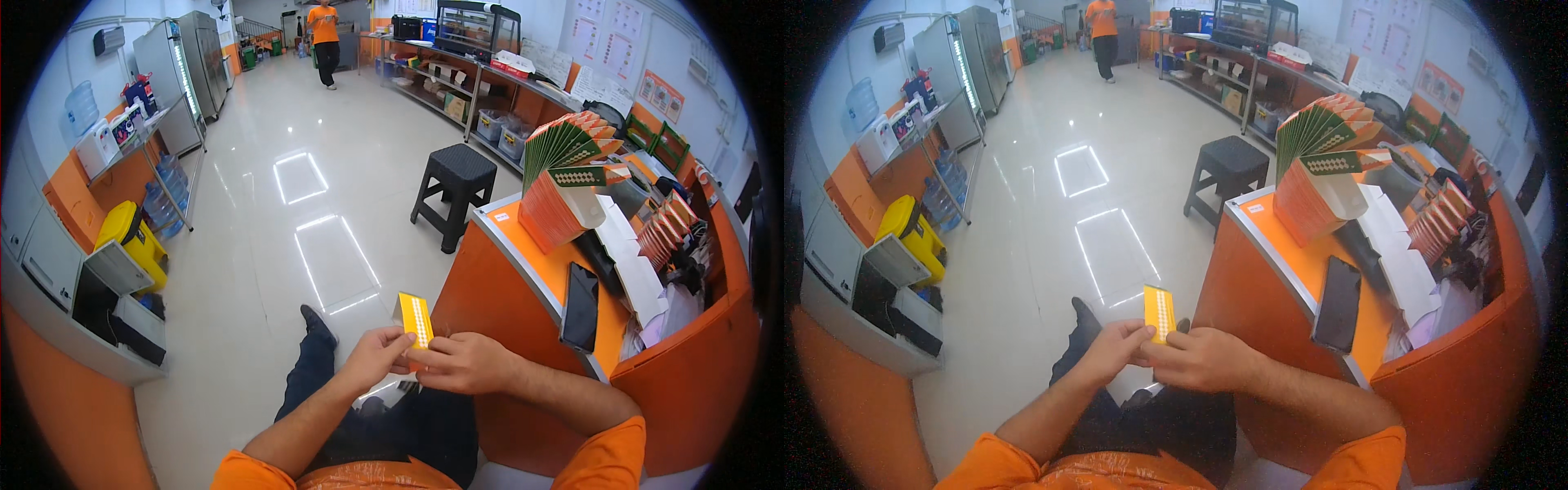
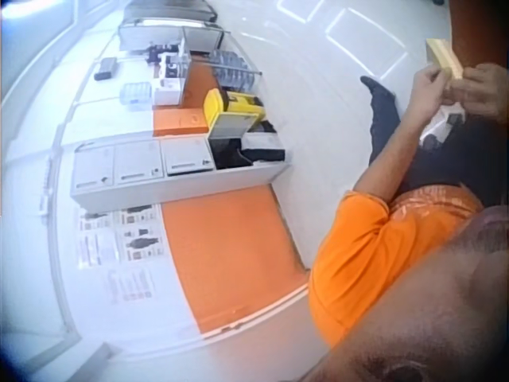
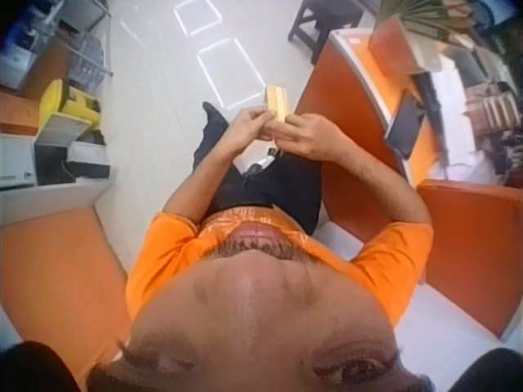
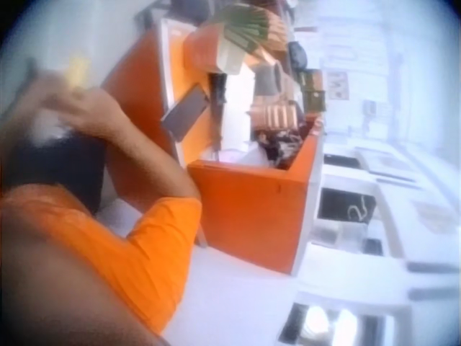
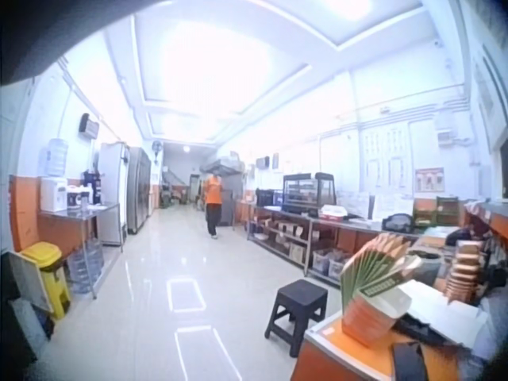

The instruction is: The person assembles cardboard food containers by folding the flaps and interlocking the tabs by hand.

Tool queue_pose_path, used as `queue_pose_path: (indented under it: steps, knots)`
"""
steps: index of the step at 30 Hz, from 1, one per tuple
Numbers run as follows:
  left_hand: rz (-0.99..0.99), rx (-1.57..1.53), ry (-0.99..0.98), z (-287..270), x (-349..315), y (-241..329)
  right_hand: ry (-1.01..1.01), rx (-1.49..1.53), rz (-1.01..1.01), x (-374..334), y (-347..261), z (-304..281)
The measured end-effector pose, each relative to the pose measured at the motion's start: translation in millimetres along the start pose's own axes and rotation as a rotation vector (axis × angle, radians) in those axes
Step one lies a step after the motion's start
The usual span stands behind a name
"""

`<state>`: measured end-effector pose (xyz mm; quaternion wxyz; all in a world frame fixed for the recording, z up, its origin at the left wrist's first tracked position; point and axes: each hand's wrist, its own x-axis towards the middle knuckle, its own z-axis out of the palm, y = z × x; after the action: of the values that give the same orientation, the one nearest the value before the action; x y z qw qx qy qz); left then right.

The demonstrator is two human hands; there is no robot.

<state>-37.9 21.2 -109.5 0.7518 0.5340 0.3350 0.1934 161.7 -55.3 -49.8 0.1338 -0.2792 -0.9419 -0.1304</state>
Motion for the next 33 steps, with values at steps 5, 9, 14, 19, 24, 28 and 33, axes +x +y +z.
queue_pose_path:
  steps: [5,9,14,19,24,28,33]
  knots:
    - [0.076,-0.287,0.086,-3,-6,12,0.148,0.032,0.210,3,2,-4]
    - [0.094,-0.558,0.050,-6,-6,16,0.339,0.053,0.273,4,9,4]
    - [0.145,-0.511,0.029,-7,-11,19,0.374,0.036,0.325,3,13,-2]
    - [0.224,-0.358,0.108,-2,-14,26,0.443,0.083,0.385,2,13,-1]
    - [0.381,-0.114,0.253,10,-12,24,0.544,0.310,0.562,4,11,2]
    - [0.514,-0.093,0.296,22,-12,21,0.546,0.574,0.782,8,3,-4]
    - [0.624,0.016,0.383,29,-10,24,0.528,0.591,0.777,7,2,-4]
